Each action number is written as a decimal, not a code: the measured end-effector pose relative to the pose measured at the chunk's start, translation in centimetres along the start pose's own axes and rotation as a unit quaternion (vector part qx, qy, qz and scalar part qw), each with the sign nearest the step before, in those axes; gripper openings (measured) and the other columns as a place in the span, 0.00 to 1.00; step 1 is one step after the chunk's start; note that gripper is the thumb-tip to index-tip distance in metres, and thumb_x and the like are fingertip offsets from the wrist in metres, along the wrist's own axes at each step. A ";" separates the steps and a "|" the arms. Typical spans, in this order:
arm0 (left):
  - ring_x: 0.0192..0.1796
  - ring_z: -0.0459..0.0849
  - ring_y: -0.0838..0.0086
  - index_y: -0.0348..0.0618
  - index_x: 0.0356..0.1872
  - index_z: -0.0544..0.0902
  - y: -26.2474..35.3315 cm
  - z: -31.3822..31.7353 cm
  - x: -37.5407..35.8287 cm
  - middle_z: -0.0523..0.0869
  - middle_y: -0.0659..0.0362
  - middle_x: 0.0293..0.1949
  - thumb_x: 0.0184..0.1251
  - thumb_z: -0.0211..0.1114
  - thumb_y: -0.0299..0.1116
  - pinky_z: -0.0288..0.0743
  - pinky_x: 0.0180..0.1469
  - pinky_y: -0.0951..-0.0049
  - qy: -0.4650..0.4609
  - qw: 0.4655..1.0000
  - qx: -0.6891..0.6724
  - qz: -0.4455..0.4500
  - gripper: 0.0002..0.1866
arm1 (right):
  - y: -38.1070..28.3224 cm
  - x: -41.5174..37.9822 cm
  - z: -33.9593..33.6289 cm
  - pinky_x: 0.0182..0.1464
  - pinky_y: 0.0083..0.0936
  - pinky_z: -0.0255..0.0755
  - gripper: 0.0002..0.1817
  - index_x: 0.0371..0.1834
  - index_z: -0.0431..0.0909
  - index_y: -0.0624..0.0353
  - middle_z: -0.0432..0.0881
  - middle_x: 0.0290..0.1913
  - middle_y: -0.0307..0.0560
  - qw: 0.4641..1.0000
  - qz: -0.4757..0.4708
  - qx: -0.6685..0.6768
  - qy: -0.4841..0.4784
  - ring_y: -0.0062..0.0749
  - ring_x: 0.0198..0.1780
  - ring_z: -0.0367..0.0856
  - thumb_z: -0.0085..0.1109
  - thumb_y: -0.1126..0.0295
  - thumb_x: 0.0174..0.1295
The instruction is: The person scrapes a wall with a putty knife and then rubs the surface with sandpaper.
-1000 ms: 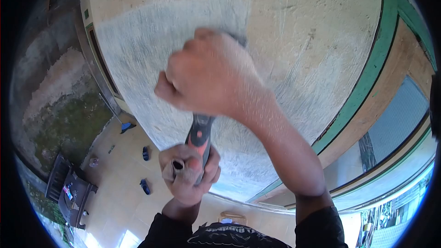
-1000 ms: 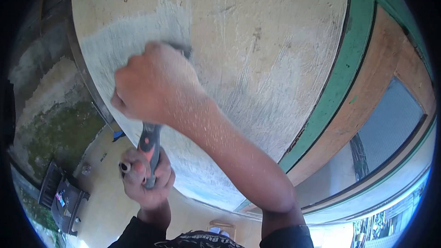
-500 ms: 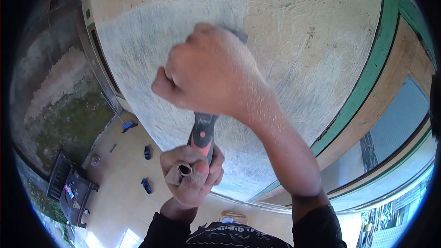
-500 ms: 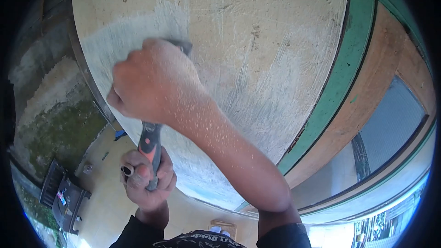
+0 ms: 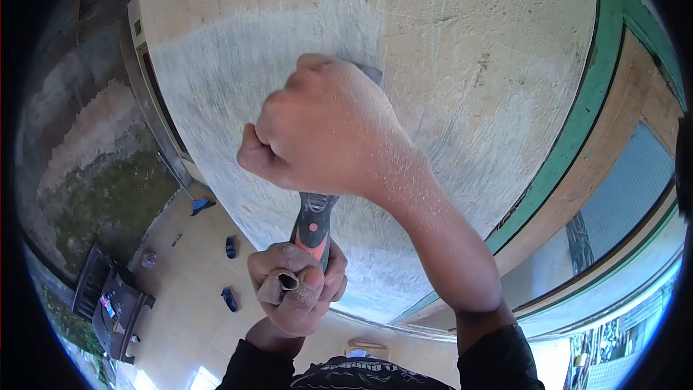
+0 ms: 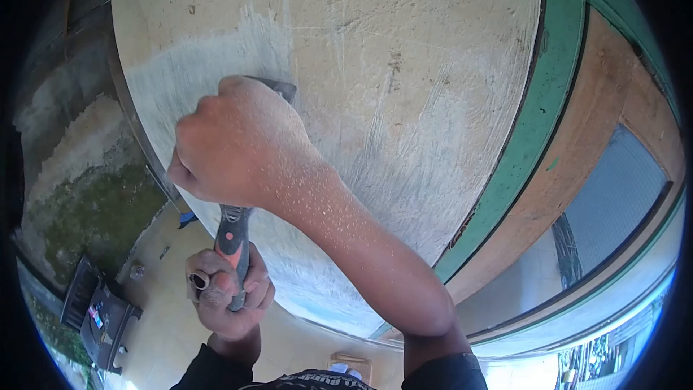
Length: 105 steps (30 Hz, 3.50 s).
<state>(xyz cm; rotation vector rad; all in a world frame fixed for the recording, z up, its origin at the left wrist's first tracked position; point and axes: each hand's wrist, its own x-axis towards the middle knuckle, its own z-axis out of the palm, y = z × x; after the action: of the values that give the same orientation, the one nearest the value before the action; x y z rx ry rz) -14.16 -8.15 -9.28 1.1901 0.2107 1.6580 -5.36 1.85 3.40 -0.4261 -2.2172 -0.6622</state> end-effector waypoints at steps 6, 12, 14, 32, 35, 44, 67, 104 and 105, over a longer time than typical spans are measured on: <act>0.19 0.65 0.79 0.44 0.30 0.71 2.1 0.5 0.9 0.72 0.49 0.24 0.60 0.66 0.38 0.61 0.18 0.79 -0.017 0.999 -0.011 -0.031 0.13 | -0.2 1.3 -1.4 0.35 0.34 0.75 0.17 0.11 0.77 0.61 0.76 0.14 0.53 0.995 0.086 0.024 -0.043 0.44 0.20 0.78 0.51 0.62 0.51; 0.12 0.56 0.82 0.41 0.28 0.67 -0.8 0.2 1.9 0.69 0.49 0.25 0.65 0.58 0.36 0.53 0.12 0.80 -0.083 0.995 0.010 0.052 0.13 | 0.7 0.8 -1.1 0.31 0.35 0.74 0.23 0.03 0.69 0.59 0.66 0.05 0.45 0.997 0.013 -0.072 0.014 0.40 0.14 0.72 0.47 0.63 0.55; 0.12 0.56 0.82 0.41 0.27 0.67 -0.5 -0.3 3.5 0.69 0.49 0.25 0.65 0.58 0.36 0.53 0.12 0.80 -0.095 0.995 -0.007 0.035 0.12 | 1.2 1.6 -1.9 0.34 0.34 0.73 0.20 0.07 0.73 0.59 0.72 0.10 0.47 0.997 0.033 -0.072 -0.016 0.40 0.18 0.76 0.48 0.62 0.53; 0.15 0.62 0.82 0.39 0.26 0.68 -0.3 0.5 2.0 0.72 0.49 0.22 0.64 0.60 0.34 0.59 0.15 0.80 -0.073 0.997 -0.031 0.008 0.13 | 0.8 0.9 -2.3 0.35 0.33 0.74 0.18 0.11 0.77 0.60 0.77 0.14 0.50 0.993 0.051 -0.057 -0.094 0.42 0.22 0.79 0.49 0.62 0.52; 0.16 0.63 0.82 0.39 0.26 0.68 0.6 0.5 4.0 0.72 0.51 0.21 0.64 0.61 0.35 0.58 0.15 0.80 -0.068 0.997 -0.040 0.009 0.13 | 1.2 1.8 -2.6 0.36 0.32 0.73 0.18 0.09 0.76 0.59 0.76 0.13 0.50 0.995 0.064 -0.067 -0.047 0.42 0.20 0.78 0.49 0.62 0.52; 0.14 0.57 0.81 0.44 0.26 0.66 0.2 0.5 2.6 0.69 0.48 0.24 0.62 0.61 0.36 0.55 0.14 0.78 -0.065 0.998 0.012 0.001 0.13 | 1.1 1.0 -1.9 0.36 0.31 0.72 0.18 0.08 0.75 0.58 0.76 0.13 0.51 0.997 0.038 -0.040 -0.049 0.41 0.19 0.75 0.50 0.61 0.50; 0.16 0.61 0.82 0.43 0.29 0.68 1.0 -0.2 2.9 0.71 0.51 0.22 0.64 0.60 0.37 0.57 0.15 0.80 -0.077 0.995 -0.057 -0.018 0.12 | 0.4 1.5 -1.8 0.38 0.30 0.72 0.19 0.13 0.78 0.58 0.78 0.15 0.47 0.993 0.074 -0.068 -0.065 0.37 0.21 0.77 0.52 0.58 0.55; 0.16 0.59 0.82 0.46 0.31 0.68 -0.4 -1.3 1.4 0.70 0.51 0.24 0.63 0.60 0.37 0.58 0.17 0.81 -0.083 0.994 -0.057 -0.035 0.10 | 0.4 0.2 0.0 0.33 0.33 0.72 0.22 0.05 0.70 0.57 0.67 0.06 0.44 0.998 0.008 -0.054 -0.034 0.33 0.12 0.68 0.46 0.63 0.56; 0.16 0.59 0.82 0.46 0.31 0.68 0.0 -0.8 1.9 0.70 0.51 0.24 0.63 0.60 0.37 0.58 0.17 0.81 -0.081 0.994 -0.056 -0.036 0.10 | 0.8 0.7 -0.2 0.33 0.33 0.72 0.22 0.05 0.70 0.57 0.67 0.06 0.44 0.998 0.009 -0.051 -0.035 0.33 0.12 0.68 0.46 0.63 0.56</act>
<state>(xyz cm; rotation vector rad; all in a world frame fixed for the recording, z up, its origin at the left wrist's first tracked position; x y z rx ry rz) -14.71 -6.28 -8.55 1.2108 0.0570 1.4832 -5.33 2.48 4.28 -0.5278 -2.2483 -0.7630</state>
